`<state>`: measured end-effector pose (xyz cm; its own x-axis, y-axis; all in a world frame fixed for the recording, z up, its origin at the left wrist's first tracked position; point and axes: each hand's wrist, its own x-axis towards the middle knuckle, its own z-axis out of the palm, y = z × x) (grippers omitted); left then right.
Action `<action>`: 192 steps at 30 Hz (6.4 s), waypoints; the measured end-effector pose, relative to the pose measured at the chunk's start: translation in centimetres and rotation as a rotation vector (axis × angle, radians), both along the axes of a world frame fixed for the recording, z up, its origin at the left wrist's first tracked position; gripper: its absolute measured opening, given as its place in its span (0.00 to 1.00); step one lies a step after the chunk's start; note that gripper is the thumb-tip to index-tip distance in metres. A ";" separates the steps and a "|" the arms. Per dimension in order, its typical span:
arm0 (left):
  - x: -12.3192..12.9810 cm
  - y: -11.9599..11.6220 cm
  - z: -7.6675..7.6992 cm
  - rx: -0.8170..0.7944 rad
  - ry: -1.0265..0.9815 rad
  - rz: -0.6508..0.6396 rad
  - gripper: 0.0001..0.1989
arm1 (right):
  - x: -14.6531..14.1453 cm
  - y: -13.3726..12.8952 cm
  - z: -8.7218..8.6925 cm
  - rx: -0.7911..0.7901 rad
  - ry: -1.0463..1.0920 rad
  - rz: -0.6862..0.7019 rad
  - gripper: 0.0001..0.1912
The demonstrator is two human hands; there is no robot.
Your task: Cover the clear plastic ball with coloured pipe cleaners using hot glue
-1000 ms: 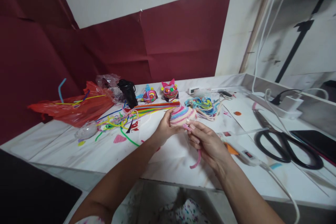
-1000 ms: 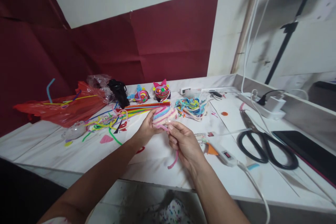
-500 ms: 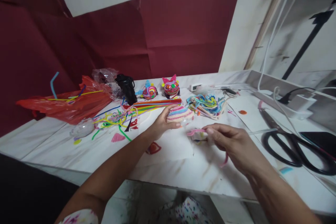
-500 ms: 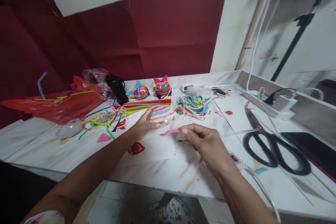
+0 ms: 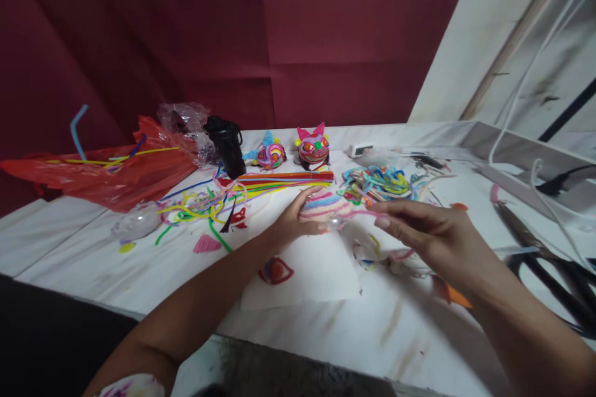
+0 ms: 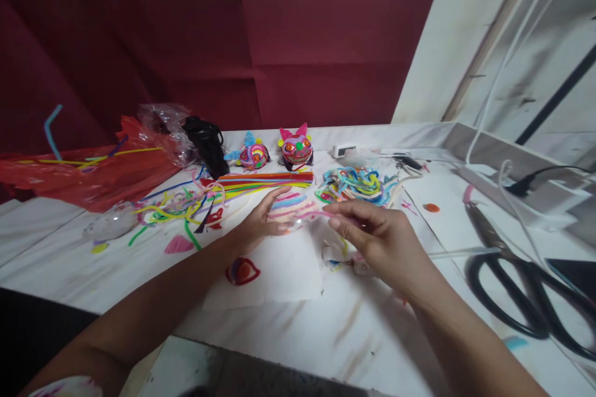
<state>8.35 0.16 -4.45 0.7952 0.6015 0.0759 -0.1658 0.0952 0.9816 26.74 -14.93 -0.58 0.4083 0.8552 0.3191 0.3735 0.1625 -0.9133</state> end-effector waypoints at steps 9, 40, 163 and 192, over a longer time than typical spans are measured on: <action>0.0 -0.2 -0.9 0.004 0.018 0.006 0.43 | -0.8 0.2 -1.5 0.156 -0.377 -0.018 0.04; 0.1 -1.2 -0.8 0.145 0.077 0.113 0.40 | -3.2 0.0 -3.2 0.079 -0.414 -0.092 0.12; -1.4 -1.3 1.1 -0.054 0.245 -0.041 0.35 | -1.8 -0.1 -3.0 -0.148 -0.196 0.236 0.13; -1.1 -1.8 1.8 0.143 0.296 -0.010 0.34 | -3.1 -0.3 -3.2 -0.032 -0.364 0.074 0.07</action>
